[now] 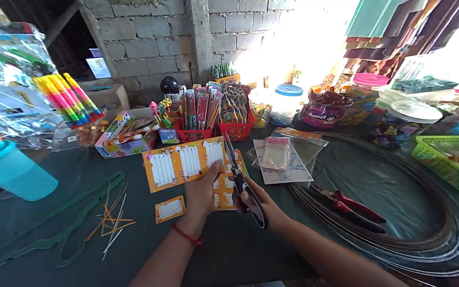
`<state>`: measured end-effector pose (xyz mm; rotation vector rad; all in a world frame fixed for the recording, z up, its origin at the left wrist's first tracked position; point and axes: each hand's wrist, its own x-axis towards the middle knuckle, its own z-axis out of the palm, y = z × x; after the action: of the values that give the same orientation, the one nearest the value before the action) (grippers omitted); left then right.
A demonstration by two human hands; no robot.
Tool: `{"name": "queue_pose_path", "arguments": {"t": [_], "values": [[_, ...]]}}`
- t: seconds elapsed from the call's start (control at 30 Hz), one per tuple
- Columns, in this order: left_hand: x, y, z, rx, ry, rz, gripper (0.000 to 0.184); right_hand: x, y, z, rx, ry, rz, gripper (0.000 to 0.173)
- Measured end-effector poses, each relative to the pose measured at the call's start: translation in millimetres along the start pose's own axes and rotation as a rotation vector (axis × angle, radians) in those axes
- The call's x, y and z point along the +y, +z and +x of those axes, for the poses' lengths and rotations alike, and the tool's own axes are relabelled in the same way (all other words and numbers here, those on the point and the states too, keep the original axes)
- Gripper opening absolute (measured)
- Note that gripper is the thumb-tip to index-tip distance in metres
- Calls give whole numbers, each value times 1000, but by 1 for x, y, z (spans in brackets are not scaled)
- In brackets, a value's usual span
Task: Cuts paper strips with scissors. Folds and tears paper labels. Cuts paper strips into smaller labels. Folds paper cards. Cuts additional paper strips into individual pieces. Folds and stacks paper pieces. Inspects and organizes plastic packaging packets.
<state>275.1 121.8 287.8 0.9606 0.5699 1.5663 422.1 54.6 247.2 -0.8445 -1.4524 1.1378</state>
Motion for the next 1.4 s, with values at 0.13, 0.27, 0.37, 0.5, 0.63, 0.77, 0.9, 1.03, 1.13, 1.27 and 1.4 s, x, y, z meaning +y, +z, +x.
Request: {"name": "queue_pose_path", "arguments": {"t": [0.13, 0.27, 0.37, 0.5, 0.63, 0.77, 0.9, 1.03, 1.13, 1.27, 1.4], "values": [[18, -15, 21, -60, -82, 179, 27, -8, -16, 6, -34, 116, 74, 65], [30, -30, 34, -169, -180, 360, 20, -17, -25, 11, 190, 107, 10, 43], [36, -39, 33, -480, -234, 527, 24, -17, -31, 13, 284, 4, -54, 49], [21, -40, 28, -930, -201, 659, 26, -20, -28, 13, 300, -40, -25, 51], [-4, -28, 33, -778, -108, 965, 36, -23, -38, 14, 523, -87, -142, 46], [-30, -18, 43, -839, -65, 1523, 59, -27, -57, 17, 709, -171, -70, 52], [-28, -3, 22, -1028, -141, 1754, 70, -27, -60, 19, 727, -196, -27, 52], [-15, -2, -4, -1121, -157, 1774, 78, -27, -59, 18, 710, -156, -15, 51], [-9, -7, -21, -1166, -104, 1755, 84, -28, -59, 17, 692, -141, -22, 51], [-13, -8, -10, -1059, -132, 1782, 114, -27, -58, 16, 663, -135, -38, 54], [-20, -9, 4, -1142, -185, 1752, 100, -22, -59, 19, 646, -142, -42, 51]]}}
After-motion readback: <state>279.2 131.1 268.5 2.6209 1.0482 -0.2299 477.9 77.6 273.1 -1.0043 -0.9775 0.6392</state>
